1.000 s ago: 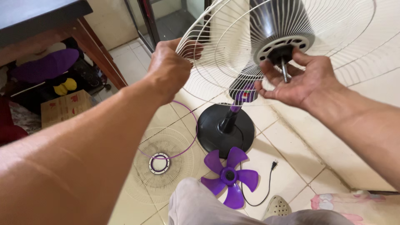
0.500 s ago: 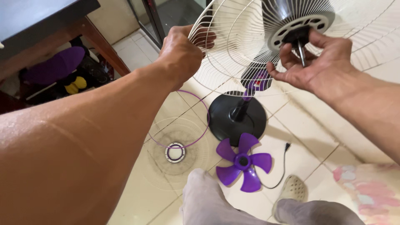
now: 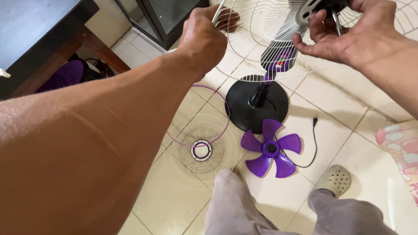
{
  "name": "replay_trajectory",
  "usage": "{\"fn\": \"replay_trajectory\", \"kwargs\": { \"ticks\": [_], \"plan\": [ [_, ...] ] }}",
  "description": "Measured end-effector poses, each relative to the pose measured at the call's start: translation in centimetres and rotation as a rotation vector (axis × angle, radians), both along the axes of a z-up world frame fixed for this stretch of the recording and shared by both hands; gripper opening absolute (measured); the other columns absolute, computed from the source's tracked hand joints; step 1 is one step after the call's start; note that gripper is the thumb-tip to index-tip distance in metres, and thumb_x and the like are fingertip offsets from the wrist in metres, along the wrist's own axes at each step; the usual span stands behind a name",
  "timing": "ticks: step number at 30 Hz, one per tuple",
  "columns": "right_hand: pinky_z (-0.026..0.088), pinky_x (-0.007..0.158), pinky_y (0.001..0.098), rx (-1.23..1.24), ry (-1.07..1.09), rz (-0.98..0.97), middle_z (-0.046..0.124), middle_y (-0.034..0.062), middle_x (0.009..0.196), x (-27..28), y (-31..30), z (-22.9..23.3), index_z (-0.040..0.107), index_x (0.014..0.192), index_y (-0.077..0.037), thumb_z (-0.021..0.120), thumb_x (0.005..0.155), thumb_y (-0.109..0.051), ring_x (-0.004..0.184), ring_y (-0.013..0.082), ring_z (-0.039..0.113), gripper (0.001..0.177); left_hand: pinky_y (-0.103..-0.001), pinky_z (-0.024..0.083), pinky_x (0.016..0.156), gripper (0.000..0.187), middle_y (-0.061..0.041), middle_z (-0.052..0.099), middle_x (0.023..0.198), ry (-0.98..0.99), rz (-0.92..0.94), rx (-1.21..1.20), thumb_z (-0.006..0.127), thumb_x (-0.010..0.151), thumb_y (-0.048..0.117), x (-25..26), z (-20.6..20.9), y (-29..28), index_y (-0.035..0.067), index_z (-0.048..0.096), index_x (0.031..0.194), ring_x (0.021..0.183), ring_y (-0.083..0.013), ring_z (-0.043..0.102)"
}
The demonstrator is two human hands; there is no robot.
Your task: The person disassembles a standing electric fan by removing the front grille, fan blades, and rear grille. They then reassemble the fan by attaching the rear grille, fan blades, and front grille in sequence.
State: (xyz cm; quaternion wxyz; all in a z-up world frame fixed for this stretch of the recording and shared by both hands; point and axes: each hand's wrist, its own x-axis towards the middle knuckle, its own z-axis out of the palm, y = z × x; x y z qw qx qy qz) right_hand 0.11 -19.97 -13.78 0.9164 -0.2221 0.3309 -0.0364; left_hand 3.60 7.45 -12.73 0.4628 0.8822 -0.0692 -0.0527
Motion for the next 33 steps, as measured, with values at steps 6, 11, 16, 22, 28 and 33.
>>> {"fn": "replay_trajectory", "kwargs": {
  "ticks": [6,11,16,22,28,33],
  "plan": [
    [0.043,0.11,0.0737,0.071,-0.024,0.056,0.058,0.0148,0.121,-0.4,0.0,0.7,0.045,0.133,0.003,0.056,0.098,-0.021,0.089,0.026,0.072,0.044,-0.025,0.052,0.101,0.053,0.001,0.078,0.123,-0.09,-0.029,-0.021,0.05,0.085,-0.009,-0.2,1.0,-0.5,0.018,0.074,0.124,0.113,-0.0105,0.072],
    [0.032,0.114,0.0735,-0.113,0.144,0.234,0.043,0.0316,0.149,-3.4,-1.2,0.8,0.023,0.153,0.001,0.05,0.094,-0.038,0.13,0.041,0.058,0.076,-0.044,0.049,0.087,0.077,-0.01,0.073,0.121,0.242,0.31,-0.179,0.069,0.084,-0.002,-4.0,2.1,-1.8,0.024,0.037,0.149,0.111,-0.0208,0.069],
    [0.036,0.114,0.0673,-0.285,0.44,0.488,0.041,0.0294,0.154,-8.9,-4.0,-4.4,0.022,0.157,-0.003,0.049,0.1,-0.034,0.137,0.0399,0.053,0.071,-0.041,0.057,0.09,0.084,-0.013,0.064,0.128,0.402,0.645,0.012,0.077,0.08,0.008,-10.9,-1.5,-2.5,0.019,0.033,0.15,0.113,-0.0251,0.068],
    [0.053,0.098,0.0523,-0.768,0.612,0.951,0.061,0.018,0.133,-12.7,-6.3,-14.4,0.051,0.138,-0.009,0.051,0.099,-0.016,0.12,0.032,0.064,0.04,-0.042,0.056,0.087,0.059,-0.019,0.067,0.127,0.593,0.358,0.134,0.083,0.078,0.011,-17.0,-12.0,-7.8,0.006,0.06,0.132,0.114,-0.0311,0.067],
    [0.057,0.082,0.0447,-1.171,0.453,1.245,0.071,0.0118,0.107,-13.0,-6.4,-27.5,0.063,0.125,-0.008,0.067,0.09,-0.003,0.095,0.0264,0.071,0.035,-0.04,0.056,0.081,0.036,-0.02,0.072,0.122,0.893,0.252,-0.087,0.078,0.086,0.01,-17.3,-29.5,-11.2,-0.005,0.069,0.118,0.102,-0.0306,0.071],
    [0.058,0.083,0.044,-1.438,0.23,1.379,0.075,0.0181,0.107,-11.9,-6.0,-40.7,0.07,0.122,-0.006,0.068,0.094,-0.011,0.092,0.0292,0.073,0.029,-0.039,0.053,0.075,0.033,-0.019,0.072,0.118,0.936,0.566,-0.437,0.075,0.087,0.01,-15.6,-45.6,-11.0,-0.004,0.071,0.117,0.101,-0.0288,0.069]
  ]
}}
